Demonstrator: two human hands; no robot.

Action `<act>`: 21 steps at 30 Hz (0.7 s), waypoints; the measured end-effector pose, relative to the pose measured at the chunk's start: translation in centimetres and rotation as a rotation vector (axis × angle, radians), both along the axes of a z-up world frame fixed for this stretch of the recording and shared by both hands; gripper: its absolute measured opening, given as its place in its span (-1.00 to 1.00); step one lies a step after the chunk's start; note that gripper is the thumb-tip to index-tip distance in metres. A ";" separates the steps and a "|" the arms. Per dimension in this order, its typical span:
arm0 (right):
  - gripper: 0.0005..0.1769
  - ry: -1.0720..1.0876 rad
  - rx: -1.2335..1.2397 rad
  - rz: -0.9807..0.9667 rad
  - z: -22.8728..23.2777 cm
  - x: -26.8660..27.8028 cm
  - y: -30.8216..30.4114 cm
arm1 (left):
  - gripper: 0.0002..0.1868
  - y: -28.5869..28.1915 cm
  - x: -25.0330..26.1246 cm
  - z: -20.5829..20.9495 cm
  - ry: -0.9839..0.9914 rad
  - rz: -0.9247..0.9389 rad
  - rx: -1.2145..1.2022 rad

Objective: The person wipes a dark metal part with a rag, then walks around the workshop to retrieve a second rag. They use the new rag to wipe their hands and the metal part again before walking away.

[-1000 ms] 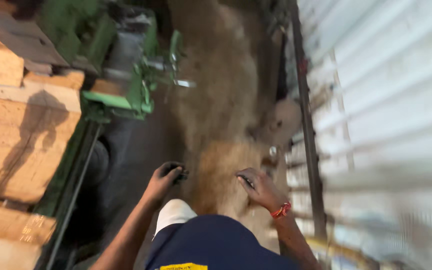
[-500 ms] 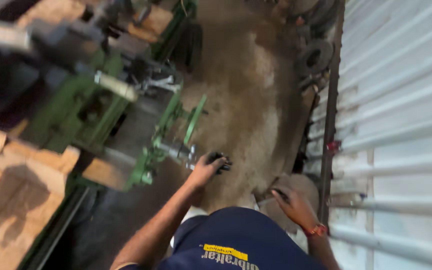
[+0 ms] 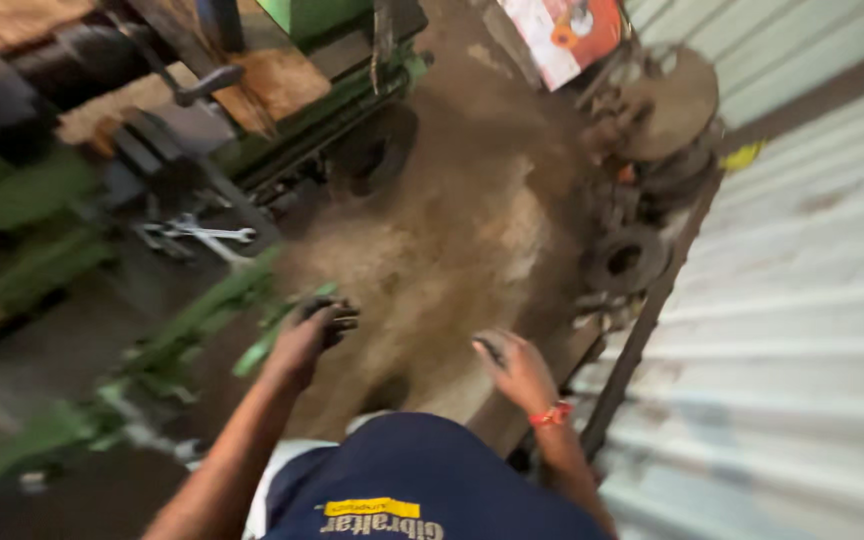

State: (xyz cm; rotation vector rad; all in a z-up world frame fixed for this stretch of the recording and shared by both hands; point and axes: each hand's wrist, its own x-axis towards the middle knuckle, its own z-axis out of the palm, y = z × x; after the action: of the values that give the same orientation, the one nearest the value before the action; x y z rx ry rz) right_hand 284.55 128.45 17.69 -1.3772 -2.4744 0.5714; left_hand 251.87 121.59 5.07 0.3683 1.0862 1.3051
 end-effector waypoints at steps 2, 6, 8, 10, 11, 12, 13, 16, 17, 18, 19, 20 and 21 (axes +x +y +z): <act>-0.78 0.169 -0.014 0.180 1.7 0.6 5.1 | -0.68 2.7 2.5 0.9 -0.074 0.063 -0.054; -0.81 0.224 -0.033 0.272 4.6 1.1 12.6 | -0.67 8.5 5.0 3.8 0.000 0.052 -0.050; -0.82 0.278 -0.033 0.319 5.7 1.5 16.0 | -0.68 11.7 5.8 5.1 0.066 0.043 -0.031; -0.82 0.292 -0.053 0.323 5.9 1.5 19.2 | -0.69 15.4 5.9 5.6 0.123 0.034 -0.021; -0.82 0.296 -0.061 0.321 5.7 1.5 20.8 | -0.69 17.5 5.8 5.4 0.153 0.017 -0.016; -0.82 0.300 -0.061 0.337 5.3 1.3 22.5 | -0.69 19.8 5.4 4.8 0.182 -0.001 -0.011; -0.82 0.300 -0.056 0.351 4.8 1.1 24.2 | -0.69 22.6 4.8 4.0 0.208 -0.020 -0.002; -0.81 0.275 -0.055 0.309 2.5 1.3 29.3 | -0.67 33.2 2.2 -0.1 0.078 0.015 0.027; -0.81 0.260 -0.048 0.280 1.5 1.5 31.4 | -0.63 37.7 1.0 -1.9 0.027 0.044 0.042; -0.80 0.230 -0.071 0.228 0.5 2.0 33.4 | -0.59 42.4 -0.4 -3.8 -0.024 0.072 0.057; -0.78 0.201 -0.091 0.177 -0.6 2.7 35.3 | -0.55 47.1 -2.0 -5.7 -0.075 0.100 0.075; -0.77 0.198 -0.114 0.132 -1.7 3.2 37.4 | -0.50 51.8 -3.5 -7.5 0.000 0.194 0.105; -0.75 0.192 -0.135 0.087 -2.5 3.8 39.9 | -0.44 56.8 -5.0 -8.9 0.070 0.289 0.136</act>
State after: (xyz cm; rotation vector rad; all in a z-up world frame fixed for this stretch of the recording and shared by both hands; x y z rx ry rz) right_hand 288.34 168.40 15.20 -1.2019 -2.3867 0.8613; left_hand 246.84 178.44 -3.88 0.3707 1.1424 1.6382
